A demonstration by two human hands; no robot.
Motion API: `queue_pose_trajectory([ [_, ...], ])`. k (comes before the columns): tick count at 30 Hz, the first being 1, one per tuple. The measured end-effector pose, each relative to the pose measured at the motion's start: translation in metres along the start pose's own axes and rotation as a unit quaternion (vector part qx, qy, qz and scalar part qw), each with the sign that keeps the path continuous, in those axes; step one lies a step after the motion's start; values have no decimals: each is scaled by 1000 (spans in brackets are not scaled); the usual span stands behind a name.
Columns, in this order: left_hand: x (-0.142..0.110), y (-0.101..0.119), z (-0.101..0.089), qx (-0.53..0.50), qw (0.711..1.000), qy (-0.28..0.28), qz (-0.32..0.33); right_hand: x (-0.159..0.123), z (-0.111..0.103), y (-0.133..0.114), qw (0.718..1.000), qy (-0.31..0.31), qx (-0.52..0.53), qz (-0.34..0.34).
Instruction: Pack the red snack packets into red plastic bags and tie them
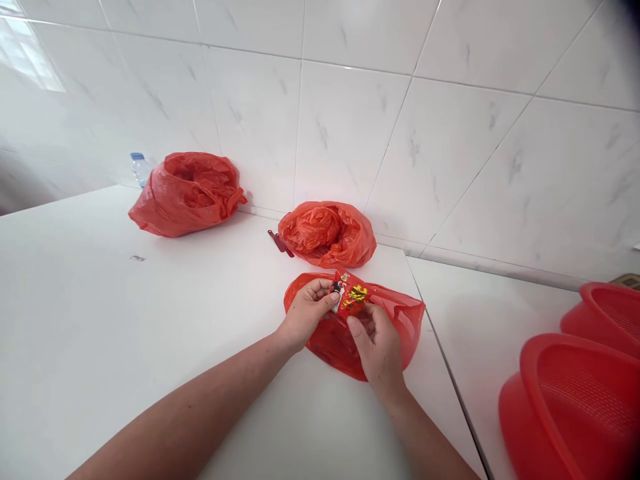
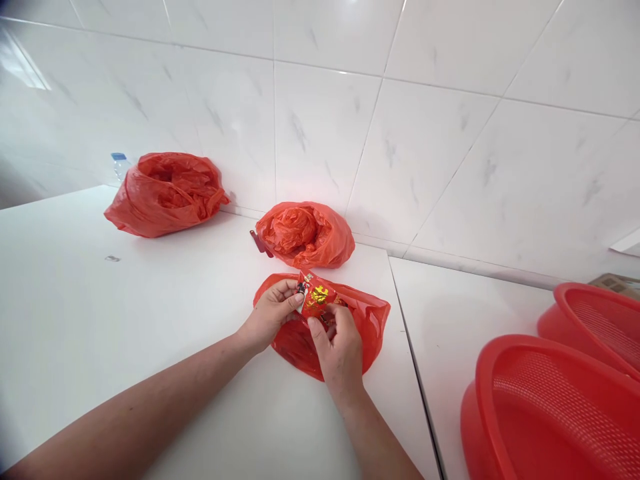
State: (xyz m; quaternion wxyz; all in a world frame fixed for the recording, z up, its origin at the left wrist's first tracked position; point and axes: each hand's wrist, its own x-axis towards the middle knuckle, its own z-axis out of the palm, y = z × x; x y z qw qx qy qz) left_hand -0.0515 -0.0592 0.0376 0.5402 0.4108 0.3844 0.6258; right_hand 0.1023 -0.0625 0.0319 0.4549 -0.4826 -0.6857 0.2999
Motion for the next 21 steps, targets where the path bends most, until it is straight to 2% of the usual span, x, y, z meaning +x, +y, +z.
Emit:
queue_pose_trajectory([
  [3, -1, 0, 2, -16, 1000, -14, 0, 0, 1, -3, 1000, 5, -3, 8],
  [7, -3, 5, 4, -16, 997, -74, 5, 1, 1, -1, 1000, 17, -10, -13],
  [10, -4, 6, 4, -9, 995, -97, -3, 0, 0, 1, 999, 13, -16, -27],
  [17, -5, 7, 4, -11, 997, -77, -1, 0, 0, -1, 999, -46, 14, -17],
  [21, -6, 7, 6, -13, 997, -79, -1, -1, 1, -2, 999, -50, -2, -11],
])
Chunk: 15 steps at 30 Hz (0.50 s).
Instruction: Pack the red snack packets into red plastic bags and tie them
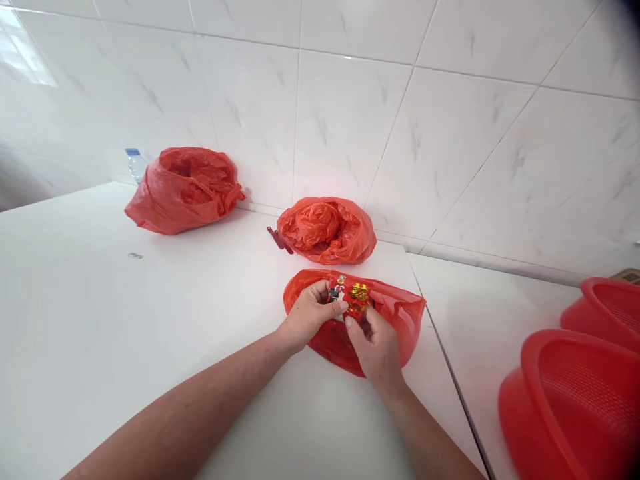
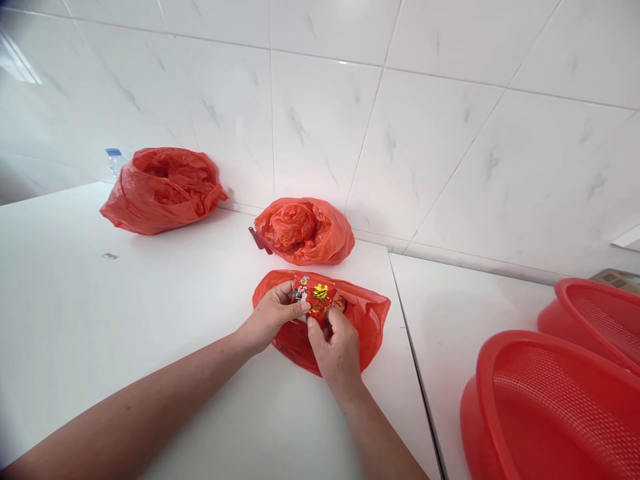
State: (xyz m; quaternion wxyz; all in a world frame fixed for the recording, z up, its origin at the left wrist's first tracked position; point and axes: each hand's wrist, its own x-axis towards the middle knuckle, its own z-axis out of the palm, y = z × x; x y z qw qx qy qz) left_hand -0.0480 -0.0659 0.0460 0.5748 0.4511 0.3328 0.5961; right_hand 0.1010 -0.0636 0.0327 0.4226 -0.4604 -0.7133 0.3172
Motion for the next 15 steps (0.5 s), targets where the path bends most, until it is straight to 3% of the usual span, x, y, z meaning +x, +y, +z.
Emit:
queue_pose_trajectory([
  [8, 0, -3, -1, -9, 1000, 6, 2, 1, 4, 2, 999, 7, -31, -8],
  [15, -1, -1, 1, -21, 1000, 24, -1, 0, 2, 0, 999, -32, 23, 13],
])
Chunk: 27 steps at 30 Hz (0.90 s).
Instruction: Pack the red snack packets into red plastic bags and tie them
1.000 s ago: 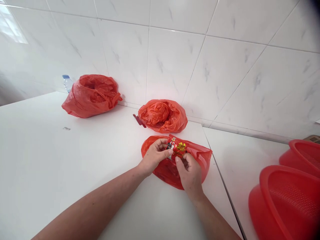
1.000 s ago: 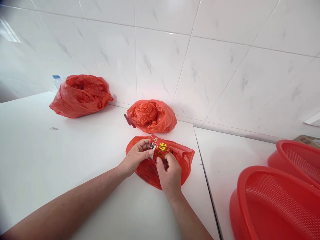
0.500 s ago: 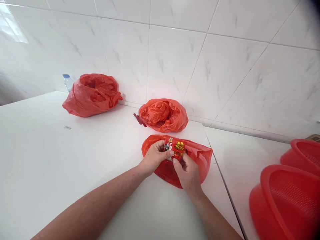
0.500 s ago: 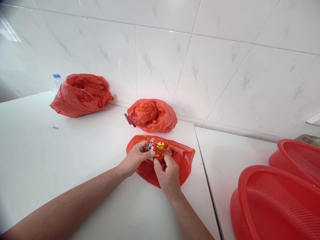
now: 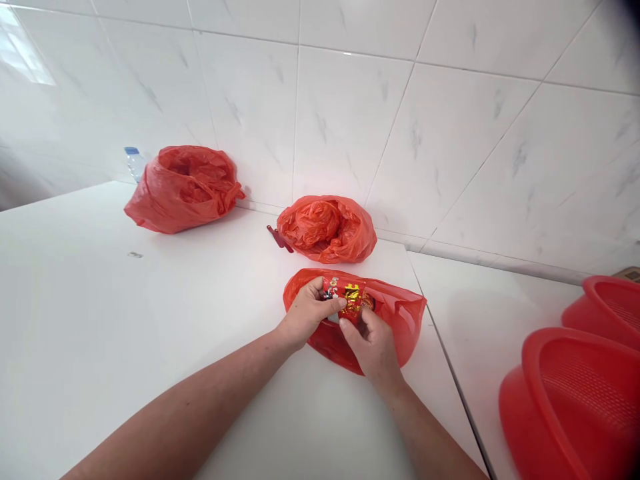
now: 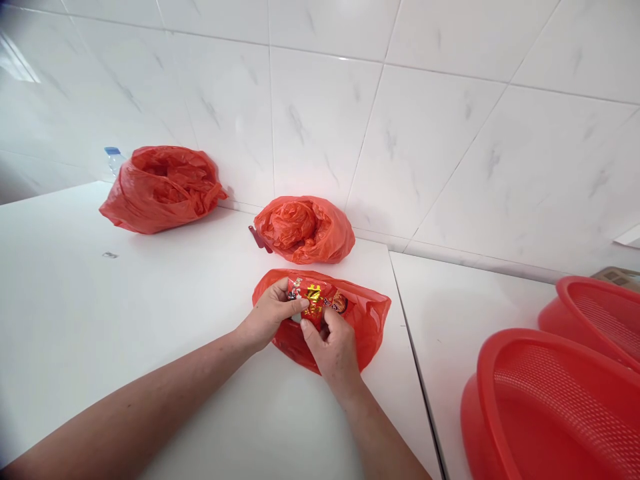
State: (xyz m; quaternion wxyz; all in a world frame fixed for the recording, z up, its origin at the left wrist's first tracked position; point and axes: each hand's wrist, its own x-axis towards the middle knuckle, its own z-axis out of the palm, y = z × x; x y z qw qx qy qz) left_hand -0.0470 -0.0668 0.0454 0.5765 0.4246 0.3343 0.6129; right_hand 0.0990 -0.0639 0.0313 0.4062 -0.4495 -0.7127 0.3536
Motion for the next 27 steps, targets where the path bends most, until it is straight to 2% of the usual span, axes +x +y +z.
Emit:
queue_pose_trajectory([
  [5, 0, 2, 2, 11, 1000, -4, 11, -1, -1, -1, 1000, 22, -20, -9],
  [8, 3, 3, -3, 69, 995, 62, 41, 2, -4, 0, 997, 60, -47, -8],
  [11, 9, 4, -12, 156, 973, 148, 85, 6, -10, 2, 990, 114, -88, -4],
  [13, 12, 2, -18, 199, 960, 172, 98, 8, -13, 4, 984, 144, -106, -11],
  [17, 14, -4, -26, 272, 939, 183, 100, 10, -17, 10, 979, 159, -126, -28],
  [21, 12, -7, -27, 314, 924, 186, 117, 10, -19, 12, 977, 164, -132, -41],
  [24, 10, -4, -24, 339, 917, 156, 140, 9, -19, 11, 980, 149, -122, -48],
  [27, 9, -1, -22, 356, 913, 127, 151, 10, -18, 8, 990, 123, -74, -2],
])
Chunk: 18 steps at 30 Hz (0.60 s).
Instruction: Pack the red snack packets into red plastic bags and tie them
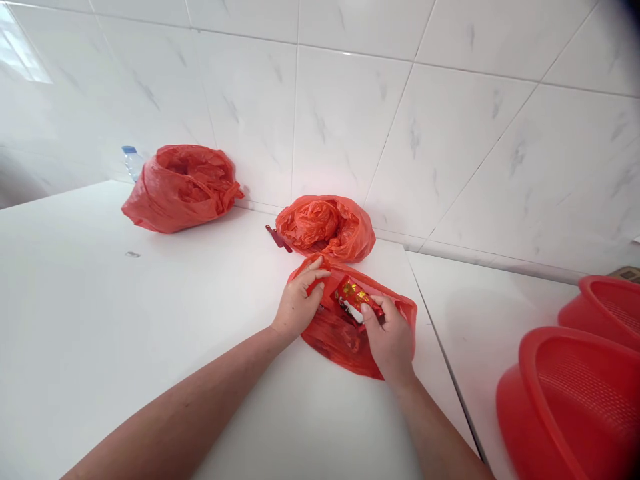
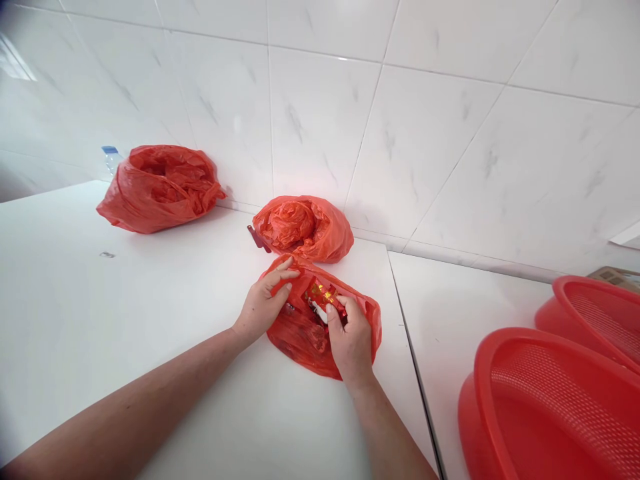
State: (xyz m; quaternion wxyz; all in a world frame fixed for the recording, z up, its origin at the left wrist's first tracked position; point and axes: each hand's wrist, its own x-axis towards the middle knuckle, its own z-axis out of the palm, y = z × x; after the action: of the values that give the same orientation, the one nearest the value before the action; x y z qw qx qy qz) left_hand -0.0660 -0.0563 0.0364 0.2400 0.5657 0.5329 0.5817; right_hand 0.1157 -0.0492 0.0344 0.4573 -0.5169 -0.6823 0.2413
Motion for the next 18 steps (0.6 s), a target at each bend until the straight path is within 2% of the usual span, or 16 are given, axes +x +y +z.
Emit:
queue_pose_trajectory([
  [5, 1, -2, 0, 22, 1000, 5, 14, 4, 1, 0, 989, 39, 72, 121],
  [9, 1, -3, -2, 41, 999, -10, 12, 7, 0, 4, 981, 63, 98, 153],
  [12, 1, -2, -4, 81, 996, -43, 22, 6, 1, 5, 987, 73, 64, 129],
  [15, 1, 0, -5, 164, 981, -91, 44, 3, 2, 3, 994, 89, 5, 70],
  [18, 1, 1, -6, 208, 967, -132, 70, 2, 4, 4, 996, 85, -10, 19],
])
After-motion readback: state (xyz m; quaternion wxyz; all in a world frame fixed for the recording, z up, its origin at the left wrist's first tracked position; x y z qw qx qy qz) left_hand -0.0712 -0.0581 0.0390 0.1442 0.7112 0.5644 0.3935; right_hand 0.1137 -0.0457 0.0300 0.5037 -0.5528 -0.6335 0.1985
